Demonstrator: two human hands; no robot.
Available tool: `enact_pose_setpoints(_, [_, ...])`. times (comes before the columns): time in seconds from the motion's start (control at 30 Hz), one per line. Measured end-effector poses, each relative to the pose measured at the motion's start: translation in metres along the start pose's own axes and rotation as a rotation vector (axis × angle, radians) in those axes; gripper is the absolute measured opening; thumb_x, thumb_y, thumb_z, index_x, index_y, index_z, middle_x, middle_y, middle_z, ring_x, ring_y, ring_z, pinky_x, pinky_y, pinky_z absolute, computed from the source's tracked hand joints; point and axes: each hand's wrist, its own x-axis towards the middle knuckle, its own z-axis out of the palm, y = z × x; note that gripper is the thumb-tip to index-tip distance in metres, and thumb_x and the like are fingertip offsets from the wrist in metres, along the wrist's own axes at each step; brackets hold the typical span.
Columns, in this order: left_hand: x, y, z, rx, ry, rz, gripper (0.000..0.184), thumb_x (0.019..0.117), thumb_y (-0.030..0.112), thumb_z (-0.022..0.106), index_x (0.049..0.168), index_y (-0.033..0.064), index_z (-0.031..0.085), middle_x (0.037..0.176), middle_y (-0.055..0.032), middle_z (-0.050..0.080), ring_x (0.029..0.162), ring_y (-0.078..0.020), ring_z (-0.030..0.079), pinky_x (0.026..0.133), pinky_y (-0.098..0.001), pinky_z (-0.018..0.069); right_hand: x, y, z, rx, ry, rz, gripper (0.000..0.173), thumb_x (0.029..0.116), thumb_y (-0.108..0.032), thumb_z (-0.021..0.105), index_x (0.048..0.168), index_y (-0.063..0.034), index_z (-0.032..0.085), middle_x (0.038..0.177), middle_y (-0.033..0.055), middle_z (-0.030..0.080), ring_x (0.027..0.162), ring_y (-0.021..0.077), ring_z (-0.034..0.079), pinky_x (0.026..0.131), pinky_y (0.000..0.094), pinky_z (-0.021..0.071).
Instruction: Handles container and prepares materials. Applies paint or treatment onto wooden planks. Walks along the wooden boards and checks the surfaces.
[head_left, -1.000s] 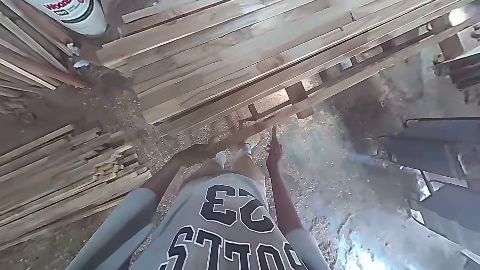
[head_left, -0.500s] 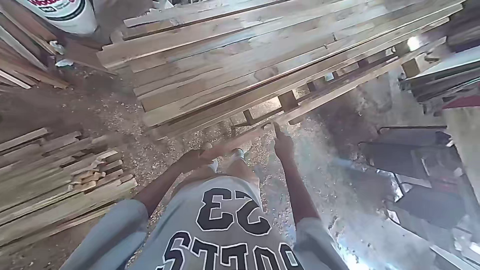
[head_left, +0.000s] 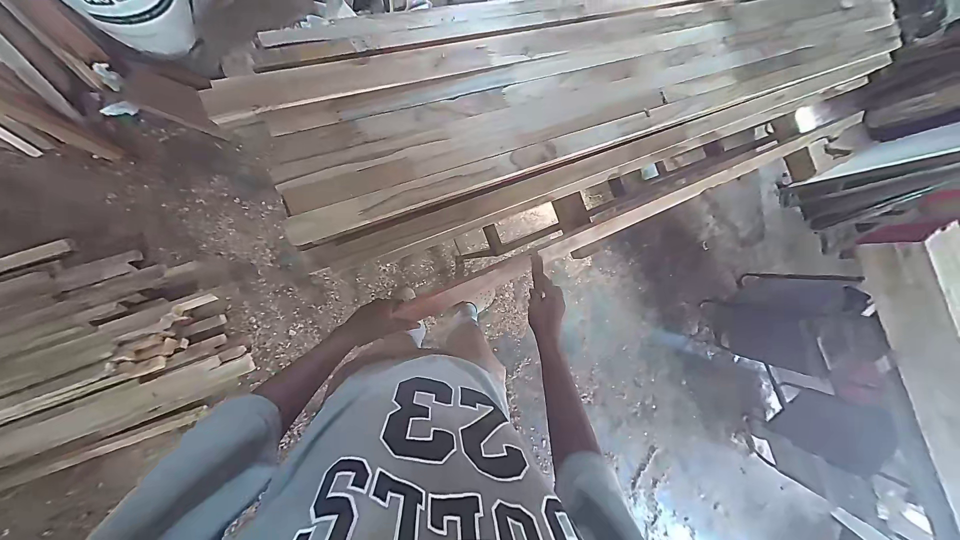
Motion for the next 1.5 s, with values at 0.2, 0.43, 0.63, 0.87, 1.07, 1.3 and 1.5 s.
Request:
enact_pose_setpoints(0.2, [-0.003, 0.001, -0.003, -0.109, -0.010, -0.006, 0.071, 0.0847, 0.067, 0.072, 0.127, 0.0106, 0.065, 0.101, -0.0158, 0.073, 0.089, -0.0326, 0.073, 0.085, -0.0600, 0.0577, -0.001, 0.017, 0.000, -0.303, -0.091, 0.066, 0.047, 0.0999, -0.018, 0.058, 0.147, -0.0219, 0.056, 0.136, 0.0243, 0.058, 0.102, 0.0403, 0.070, 0.083, 0.0568, 0.0591])
enact_pose_setpoints(0.43, [-0.007, 0.007, 0.002, 0.056, 0.029, -0.043, 0.078, 0.0830, 0.075, 0.068, 0.127, 0.0098, 0.064, 0.107, -0.0208, 0.071, 0.102, -0.0405, 0.069, 0.090, -0.0669, 0.0524, 0.027, -0.001, -0.016, 0.099, -0.134, 0.081, 0.044, 0.0980, -0.021, 0.063, 0.137, -0.0015, 0.056, 0.107, 0.0214, 0.071, 0.089, 0.0330, 0.073, 0.081, 0.0528, 0.0607])
enact_pose_setpoints(0.63, [-0.011, 0.005, 0.003, 0.052, 0.069, -0.010, 0.076, 0.0852, 0.075, 0.065, 0.128, 0.0117, 0.065, 0.115, -0.0227, 0.070, 0.113, -0.0443, 0.066, 0.093, -0.0705, 0.0497, -0.001, 0.006, -0.039, 0.057, -0.480, 0.053, 0.054, 0.1010, -0.012, 0.061, 0.152, -0.0087, 0.043, 0.111, 0.0224, 0.067, 0.074, 0.0281, 0.074, 0.066, 0.0446, 0.0655])
enact_pose_setpoints(0.87, [-0.005, 0.003, 0.026, 0.077, 0.202, -0.117, 0.063, 0.0789, 0.076, 0.070, 0.117, 0.0259, 0.071, 0.102, -0.0073, 0.074, 0.099, -0.0306, 0.071, 0.083, -0.0628, 0.0556, 0.124, -0.050, -0.108, -0.844, -0.462, -0.952, 0.073, 0.0863, 0.006, 0.058, 0.138, -0.0453, 0.063, 0.134, 0.0167, 0.064, 0.124, 0.0402, 0.059, 0.104, 0.0624, 0.0440])
enact_pose_setpoints(1.07, [-0.013, 0.018, 0.029, 0.070, 0.235, -0.203, 0.057, 0.0783, 0.075, 0.072, 0.108, 0.0262, 0.073, 0.098, -0.0077, 0.074, 0.098, -0.0317, 0.071, 0.081, -0.0649, 0.0550, 0.153, -0.085, -0.103, -1.235, -0.635, -1.227, 0.041, 0.0979, -0.002, 0.054, 0.126, -0.0270, 0.071, 0.131, 0.0197, 0.064, 0.124, 0.0420, 0.057, 0.107, 0.0659, 0.0377])
enact_pose_setpoints(1.3, [-0.007, 0.017, 0.021, 0.053, 0.178, -0.183, 0.058, 0.0769, 0.073, 0.075, 0.108, 0.0241, 0.075, 0.102, -0.0088, 0.074, 0.101, -0.0333, 0.071, 0.084, -0.0681, 0.0539, 0.175, -0.024, -0.169, -1.365, -0.614, -0.679, 0.030, 0.0969, -0.012, 0.056, 0.121, -0.0135, 0.073, 0.130, 0.0171, 0.067, 0.129, 0.0386, 0.057, 0.113, 0.0638, 0.0335])
enact_pose_setpoints(1.5, [-0.001, 0.018, -0.005, -0.281, 0.007, -0.106, 0.044, 0.0847, 0.044, 0.083, 0.104, 0.0055, 0.073, 0.090, -0.0142, 0.072, 0.081, -0.0291, 0.070, 0.076, -0.0533, 0.0582, 0.108, 0.068, -0.116, 0.127, -0.785, -0.148, 0.040, 0.1088, -0.026, 0.045, 0.140, -0.0028, 0.055, 0.111, 0.0119, 0.070, 0.082, 0.0178, 0.070, 0.066, 0.0342, 0.0578])
